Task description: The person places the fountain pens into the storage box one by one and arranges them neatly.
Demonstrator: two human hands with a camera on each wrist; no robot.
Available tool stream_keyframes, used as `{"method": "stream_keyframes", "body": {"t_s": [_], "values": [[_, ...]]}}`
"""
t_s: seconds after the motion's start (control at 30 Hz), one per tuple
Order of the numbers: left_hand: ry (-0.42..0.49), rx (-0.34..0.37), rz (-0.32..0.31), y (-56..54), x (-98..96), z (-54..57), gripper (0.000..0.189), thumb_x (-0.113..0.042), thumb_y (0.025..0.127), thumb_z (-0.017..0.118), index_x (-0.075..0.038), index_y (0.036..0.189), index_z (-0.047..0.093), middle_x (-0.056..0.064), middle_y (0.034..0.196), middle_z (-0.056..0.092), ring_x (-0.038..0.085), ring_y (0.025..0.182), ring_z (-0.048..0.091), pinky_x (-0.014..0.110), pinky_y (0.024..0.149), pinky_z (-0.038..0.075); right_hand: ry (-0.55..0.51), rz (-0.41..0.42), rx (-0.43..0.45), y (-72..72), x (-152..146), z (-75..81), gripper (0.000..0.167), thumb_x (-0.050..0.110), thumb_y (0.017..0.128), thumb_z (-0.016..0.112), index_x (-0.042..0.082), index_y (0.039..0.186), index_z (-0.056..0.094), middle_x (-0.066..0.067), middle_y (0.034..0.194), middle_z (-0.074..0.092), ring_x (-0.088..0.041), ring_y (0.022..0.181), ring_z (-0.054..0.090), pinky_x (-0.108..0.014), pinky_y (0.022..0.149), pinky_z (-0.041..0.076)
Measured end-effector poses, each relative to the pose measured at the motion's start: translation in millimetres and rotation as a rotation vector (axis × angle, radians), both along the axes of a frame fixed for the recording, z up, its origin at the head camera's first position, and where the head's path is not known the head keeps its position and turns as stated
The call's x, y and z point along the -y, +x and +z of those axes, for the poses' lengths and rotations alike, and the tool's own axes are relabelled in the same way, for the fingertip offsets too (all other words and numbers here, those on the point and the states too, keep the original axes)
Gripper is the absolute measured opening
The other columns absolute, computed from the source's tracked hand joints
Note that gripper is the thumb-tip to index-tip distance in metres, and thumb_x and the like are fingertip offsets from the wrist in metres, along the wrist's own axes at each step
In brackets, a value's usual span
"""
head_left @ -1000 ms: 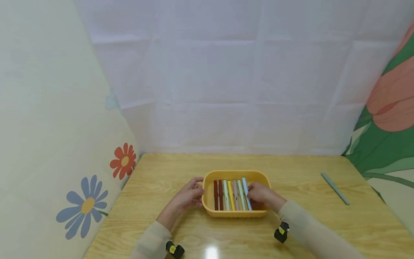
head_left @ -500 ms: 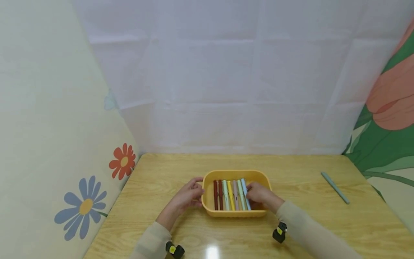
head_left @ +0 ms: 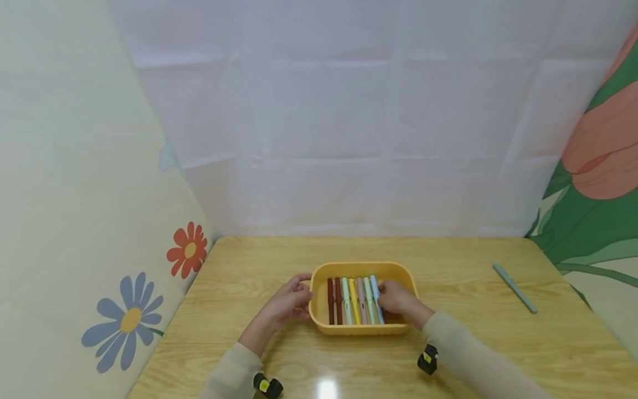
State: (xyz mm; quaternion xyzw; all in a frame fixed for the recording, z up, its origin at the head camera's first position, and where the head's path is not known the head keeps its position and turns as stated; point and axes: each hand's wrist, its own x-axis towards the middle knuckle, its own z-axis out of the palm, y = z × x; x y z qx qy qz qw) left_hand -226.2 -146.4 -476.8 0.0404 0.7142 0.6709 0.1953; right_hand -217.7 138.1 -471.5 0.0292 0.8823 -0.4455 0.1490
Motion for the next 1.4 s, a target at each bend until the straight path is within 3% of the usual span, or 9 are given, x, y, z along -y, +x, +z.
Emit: {"method": "stream_keyframes", "body": {"t_s": [0.33, 0.67, 0.97, 1.17, 1.4], "values": [[0.007, -0.012, -0.015, 0.2, 0.7, 0.8, 0.059, -0.007, 0.094, 0.058, -0.003, 0.149, 0.037, 0.003, 0.093, 0.051, 0.014, 0.07, 0.055, 0.028, 0.06, 0.055, 0.021, -0.008, 0.016, 0.4, 0, 2.2, 0.043, -0.006, 0.088, 0.053, -0.014, 0.13, 0.052, -0.017, 0.098, 0.061, -0.019, 0.062, 0.06, -0.026, 0.051, 0.052], [0.016, -0.005, -0.027, -1.7, -0.5, -0.5, 0.058, -0.005, 0.094, 0.058, -0.003, 0.149, 0.038, 0.003, 0.092, 0.051, 0.014, 0.07, 0.055, 0.028, 0.061, 0.054, 0.096, 0.006, -0.052, 0.6, -4, 5.6, 0.053, 0.001, 0.085, 0.06, -0.015, 0.135, 0.05, -0.022, 0.114, 0.062, -0.024, 0.084, 0.061, -0.029, 0.066, 0.054], [0.011, 0.002, -0.018, -2.7, -1.7, 1.2, 0.057, -0.005, 0.094, 0.057, -0.004, 0.148, 0.039, 0.003, 0.092, 0.052, 0.014, 0.07, 0.055, 0.027, 0.06, 0.054, -0.13, 0.002, -0.082, 5.6, -12, 17.1, 0.058, -0.003, 0.088, 0.061, -0.015, 0.141, 0.042, -0.015, 0.097, 0.055, -0.019, 0.068, 0.055, -0.029, 0.062, 0.053], [0.001, -0.005, -0.01, -1.2, -0.6, 1.2, 0.057, -0.006, 0.094, 0.058, -0.003, 0.148, 0.039, 0.004, 0.093, 0.052, 0.014, 0.07, 0.056, 0.028, 0.06, 0.055, -0.234, 0.029, -0.114, 10.1, -23, 26.7, 0.05, 0.002, 0.095, 0.061, -0.011, 0.142, 0.045, -0.023, 0.118, 0.054, -0.026, 0.094, 0.062, -0.04, 0.081, 0.059], [0.009, 0.003, 0.0, 1.6, 1.9, 1.2, 0.059, -0.006, 0.093, 0.058, -0.002, 0.148, 0.038, 0.004, 0.093, 0.051, 0.014, 0.071, 0.056, 0.028, 0.06, 0.055, -0.119, 0.039, -0.24, 18.1, -39, 37.7, 0.049, 0.009, 0.099, 0.061, -0.004, 0.144, 0.048, -0.025, 0.139, 0.054, -0.041, 0.121, 0.057, -0.05, 0.097, 0.053]]}}
